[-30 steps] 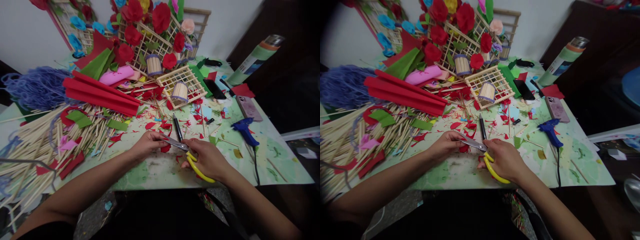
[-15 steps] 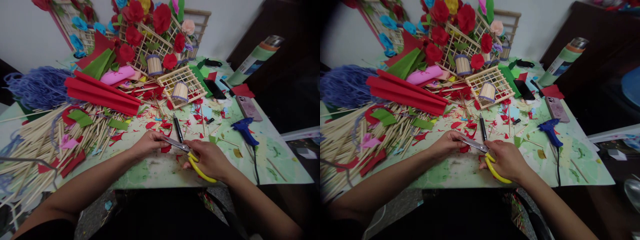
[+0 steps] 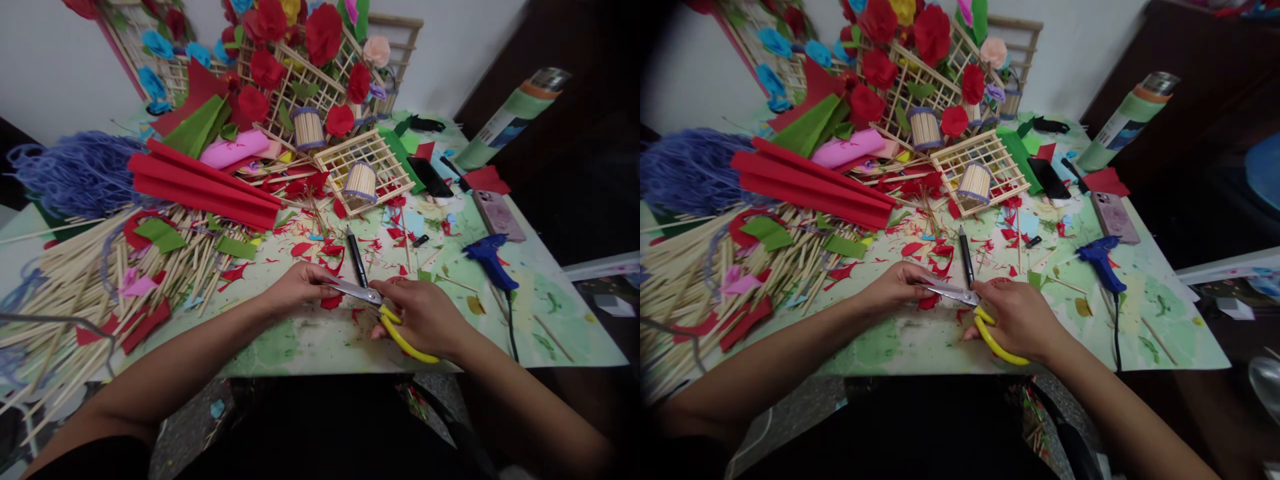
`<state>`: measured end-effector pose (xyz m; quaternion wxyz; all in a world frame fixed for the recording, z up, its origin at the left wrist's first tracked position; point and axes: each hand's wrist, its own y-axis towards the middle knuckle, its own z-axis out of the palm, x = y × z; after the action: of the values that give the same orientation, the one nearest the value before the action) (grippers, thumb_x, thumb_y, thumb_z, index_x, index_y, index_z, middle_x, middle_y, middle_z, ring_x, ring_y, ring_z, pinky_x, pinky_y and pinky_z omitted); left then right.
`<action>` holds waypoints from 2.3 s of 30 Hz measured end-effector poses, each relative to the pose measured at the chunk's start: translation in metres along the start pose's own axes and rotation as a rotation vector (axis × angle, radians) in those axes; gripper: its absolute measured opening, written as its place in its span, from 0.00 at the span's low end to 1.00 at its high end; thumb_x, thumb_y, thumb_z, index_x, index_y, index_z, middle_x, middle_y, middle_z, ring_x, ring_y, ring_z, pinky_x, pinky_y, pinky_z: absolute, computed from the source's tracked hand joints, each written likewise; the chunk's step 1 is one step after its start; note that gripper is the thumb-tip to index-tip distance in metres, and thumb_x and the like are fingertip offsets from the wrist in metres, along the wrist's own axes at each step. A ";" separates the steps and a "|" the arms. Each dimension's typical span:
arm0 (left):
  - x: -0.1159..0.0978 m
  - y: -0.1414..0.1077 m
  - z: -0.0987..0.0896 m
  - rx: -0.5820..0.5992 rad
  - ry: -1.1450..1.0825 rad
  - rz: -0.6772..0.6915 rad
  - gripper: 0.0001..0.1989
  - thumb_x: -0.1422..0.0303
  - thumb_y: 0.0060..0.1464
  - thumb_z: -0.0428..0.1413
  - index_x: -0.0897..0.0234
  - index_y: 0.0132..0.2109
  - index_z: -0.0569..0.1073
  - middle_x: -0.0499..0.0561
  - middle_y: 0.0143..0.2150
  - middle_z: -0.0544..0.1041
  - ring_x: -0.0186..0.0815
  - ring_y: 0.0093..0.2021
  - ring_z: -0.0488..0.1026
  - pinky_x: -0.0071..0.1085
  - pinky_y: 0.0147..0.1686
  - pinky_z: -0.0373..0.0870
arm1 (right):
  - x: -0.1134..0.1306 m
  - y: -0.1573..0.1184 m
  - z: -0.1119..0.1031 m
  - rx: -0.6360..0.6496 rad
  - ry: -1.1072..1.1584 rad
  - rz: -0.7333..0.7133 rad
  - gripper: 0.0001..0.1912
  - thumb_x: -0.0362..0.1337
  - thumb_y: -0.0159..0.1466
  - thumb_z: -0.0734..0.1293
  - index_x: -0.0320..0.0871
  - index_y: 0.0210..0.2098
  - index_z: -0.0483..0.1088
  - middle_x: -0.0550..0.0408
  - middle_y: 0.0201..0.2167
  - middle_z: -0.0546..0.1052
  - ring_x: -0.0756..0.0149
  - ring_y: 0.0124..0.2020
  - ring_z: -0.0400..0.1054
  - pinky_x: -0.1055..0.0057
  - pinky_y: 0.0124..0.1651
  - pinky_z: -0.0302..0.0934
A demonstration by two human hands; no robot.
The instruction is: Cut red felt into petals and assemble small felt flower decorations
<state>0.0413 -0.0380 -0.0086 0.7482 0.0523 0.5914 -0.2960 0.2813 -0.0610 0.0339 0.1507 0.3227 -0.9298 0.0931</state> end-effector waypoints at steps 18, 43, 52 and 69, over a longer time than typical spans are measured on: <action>-0.006 -0.001 -0.001 0.057 0.097 -0.049 0.03 0.72 0.36 0.62 0.67 0.25 0.79 0.47 0.18 0.72 0.26 0.21 0.64 0.23 0.23 0.59 | 0.000 -0.003 0.000 0.040 0.100 0.019 0.32 0.57 0.54 0.67 0.42 0.49 0.70 0.54 0.26 0.75 0.69 0.22 0.63 0.74 0.26 0.48; 0.001 0.000 -0.010 0.234 0.387 -0.223 0.10 0.65 0.42 0.61 0.68 0.22 0.74 0.45 0.16 0.66 0.25 0.18 0.58 0.25 0.20 0.55 | -0.001 -0.010 -0.004 0.169 0.027 0.006 0.15 0.43 0.59 0.64 0.44 0.43 0.71 0.50 0.32 0.78 0.65 0.30 0.71 0.73 0.30 0.56; 0.001 -0.002 -0.008 0.259 0.424 -0.182 0.11 0.65 0.44 0.60 0.67 0.20 0.74 0.46 0.15 0.66 0.26 0.16 0.58 0.25 0.18 0.53 | -0.007 -0.013 -0.002 0.169 -0.045 -0.002 0.23 0.53 0.58 0.64 0.46 0.46 0.71 0.50 0.31 0.77 0.62 0.28 0.70 0.71 0.27 0.52; 0.000 0.006 0.002 -0.391 -0.457 -0.104 0.03 0.77 0.41 0.63 0.70 0.27 0.77 0.51 0.27 0.77 0.28 0.29 0.73 0.24 0.36 0.71 | -0.055 0.005 0.010 -0.165 -0.292 0.515 0.26 0.43 0.59 0.60 0.42 0.55 0.64 0.46 0.36 0.78 0.56 0.31 0.71 0.69 0.27 0.54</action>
<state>0.0459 -0.0339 -0.0093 0.8416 -0.1910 0.4555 -0.2185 0.3166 -0.0285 0.0053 0.0128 0.0730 -0.9972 0.0051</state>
